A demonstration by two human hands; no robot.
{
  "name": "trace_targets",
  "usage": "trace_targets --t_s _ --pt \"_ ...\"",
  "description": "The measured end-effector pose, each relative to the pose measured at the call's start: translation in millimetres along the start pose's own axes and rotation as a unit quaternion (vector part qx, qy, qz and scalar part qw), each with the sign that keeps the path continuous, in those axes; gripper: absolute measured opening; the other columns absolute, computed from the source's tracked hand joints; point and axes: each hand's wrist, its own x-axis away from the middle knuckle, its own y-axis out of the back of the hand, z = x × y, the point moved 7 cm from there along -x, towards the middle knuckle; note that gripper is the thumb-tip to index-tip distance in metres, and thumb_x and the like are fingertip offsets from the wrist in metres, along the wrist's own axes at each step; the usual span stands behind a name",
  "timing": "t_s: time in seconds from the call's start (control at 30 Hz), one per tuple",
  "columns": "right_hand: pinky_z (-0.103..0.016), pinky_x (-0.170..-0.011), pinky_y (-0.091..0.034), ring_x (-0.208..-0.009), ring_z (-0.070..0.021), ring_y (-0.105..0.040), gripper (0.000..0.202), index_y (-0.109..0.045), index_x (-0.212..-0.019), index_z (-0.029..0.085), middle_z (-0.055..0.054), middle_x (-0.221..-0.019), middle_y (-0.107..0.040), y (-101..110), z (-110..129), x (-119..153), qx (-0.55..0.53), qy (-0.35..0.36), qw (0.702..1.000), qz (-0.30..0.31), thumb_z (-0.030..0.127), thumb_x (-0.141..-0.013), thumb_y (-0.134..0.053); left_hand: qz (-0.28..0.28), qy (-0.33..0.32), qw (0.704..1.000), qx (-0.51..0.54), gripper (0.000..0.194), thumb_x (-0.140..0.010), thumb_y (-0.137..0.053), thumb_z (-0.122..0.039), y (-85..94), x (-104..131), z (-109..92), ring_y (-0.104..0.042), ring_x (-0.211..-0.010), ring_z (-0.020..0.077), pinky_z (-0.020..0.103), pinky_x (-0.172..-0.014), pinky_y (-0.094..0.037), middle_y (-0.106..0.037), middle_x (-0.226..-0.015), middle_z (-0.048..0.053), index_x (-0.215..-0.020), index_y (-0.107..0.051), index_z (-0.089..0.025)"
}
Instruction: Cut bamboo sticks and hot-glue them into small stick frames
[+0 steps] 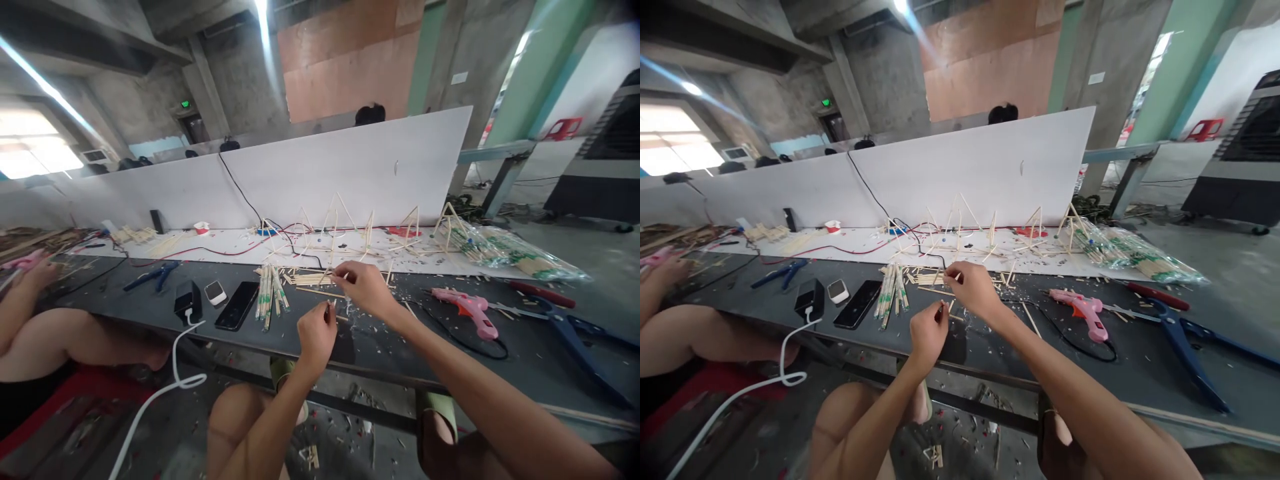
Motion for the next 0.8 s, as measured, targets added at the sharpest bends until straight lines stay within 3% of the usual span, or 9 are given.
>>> trace_targets --t_s 0.07,0.13,0.23,0.33,0.43,0.53,0.67,0.8 --pt "-0.026 -0.058 -0.038 -0.059 -0.0123 -0.054 0.013 -0.070 -0.080 0.019 -0.002 -0.071 -0.069 18 3 1 -0.014 -0.012 0.999 -0.044 0.029 -0.085 -0.063 -0.026 -0.007 0.999 0.029 0.031 -0.098 -0.049 -0.032 19.8 -6 11 -0.059 -0.057 0.0147 0.027 -0.057 -0.031 -0.067 -0.064 0.003 -0.075 -0.067 -0.020" --pt "-0.027 -0.056 -0.038 -0.058 -0.0124 -0.052 0.016 -0.070 -0.081 0.019 -0.002 -0.070 -0.068 32 1 4 -0.026 -0.025 0.997 -0.065 0.033 -0.085 -0.064 -0.062 -0.005 0.996 0.058 0.031 -0.097 -0.050 -0.033 46.9 -24 36 -0.056 -0.057 0.0141 0.025 -0.058 -0.033 -0.066 -0.066 0.003 -0.077 -0.068 -0.020" --pt "-0.028 -0.054 -0.037 -0.057 -0.0127 -0.051 0.021 -0.070 -0.082 0.019 -0.003 -0.071 -0.068 40 -7 8 -0.041 -0.045 0.997 -0.056 0.040 -0.085 -0.065 -0.138 0.036 0.988 0.054 0.029 -0.094 -0.055 -0.037 90.2 -73 98 -0.056 -0.064 0.0156 0.026 -0.065 -0.037 -0.067 -0.071 0.003 -0.076 -0.068 -0.019" --pt "-0.028 -0.053 -0.037 -0.057 -0.0134 -0.050 0.025 -0.070 -0.081 0.020 -0.003 -0.068 -0.066 32 -16 8 -0.036 -0.062 0.997 -0.028 0.044 -0.084 -0.064 -0.139 0.126 0.982 0.009 0.026 -0.091 -0.058 -0.035 107.4 -135 170 -0.053 -0.070 0.0160 0.027 -0.069 -0.035 -0.067 -0.074 0.002 -0.078 -0.068 -0.015" --pt "-0.028 -0.052 -0.038 -0.056 -0.0138 -0.052 0.026 -0.071 -0.081 0.020 -0.003 -0.067 -0.066 15 -19 3 -0.030 -0.067 0.997 -0.006 0.045 -0.085 -0.063 -0.131 0.165 0.978 -0.008 0.019 -0.089 -0.060 -0.027 99.7 -186 218 -0.047 -0.072 0.0154 0.027 -0.071 -0.032 -0.065 -0.073 0.003 -0.077 -0.065 -0.013" --pt "-0.028 -0.052 -0.040 -0.056 -0.0140 -0.054 0.026 -0.071 -0.081 0.021 -0.003 -0.070 -0.068 -5 -17 -3 -0.025 -0.053 0.998 0.016 0.045 -0.086 -0.062 -0.117 0.190 0.975 -0.020 0.019 -0.088 -0.058 -0.025 74.6 -214 247 -0.042 -0.069 0.0157 0.029 -0.069 -0.029 -0.060 -0.067 0.003 -0.072 -0.062 -0.015" --pt "-0.028 -0.054 -0.045 -0.060 -0.0158 -0.060 0.026 -0.071 -0.082 0.022 -0.004 -0.074 -0.071 -26 -23 -7 -0.028 -0.046 0.998 0.039 0.045 -0.088 -0.061 -0.103 0.213 0.971 -0.024 0.025 -0.090 -0.056 -0.027 39.7 -232 269 -0.040 -0.067 0.0171 0.031 -0.068 -0.027 -0.058 -0.066 0.004 -0.067 -0.059 -0.017" --pt "-0.030 -0.053 -0.048 -0.061 -0.0186 -0.063 0.024 -0.072 -0.082 0.026 -0.005 -0.076 -0.072 -38 -38 -9 -0.032 -0.057 0.996 0.063 0.047 -0.087 -0.062 -0.090 0.231 0.969 -0.014 0.025 -0.091 -0.059 -0.029 17.6 -242 280 -0.043 -0.069 0.0159 0.029 -0.071 -0.030 -0.060 -0.066 0.003 -0.069 -0.061 -0.017"
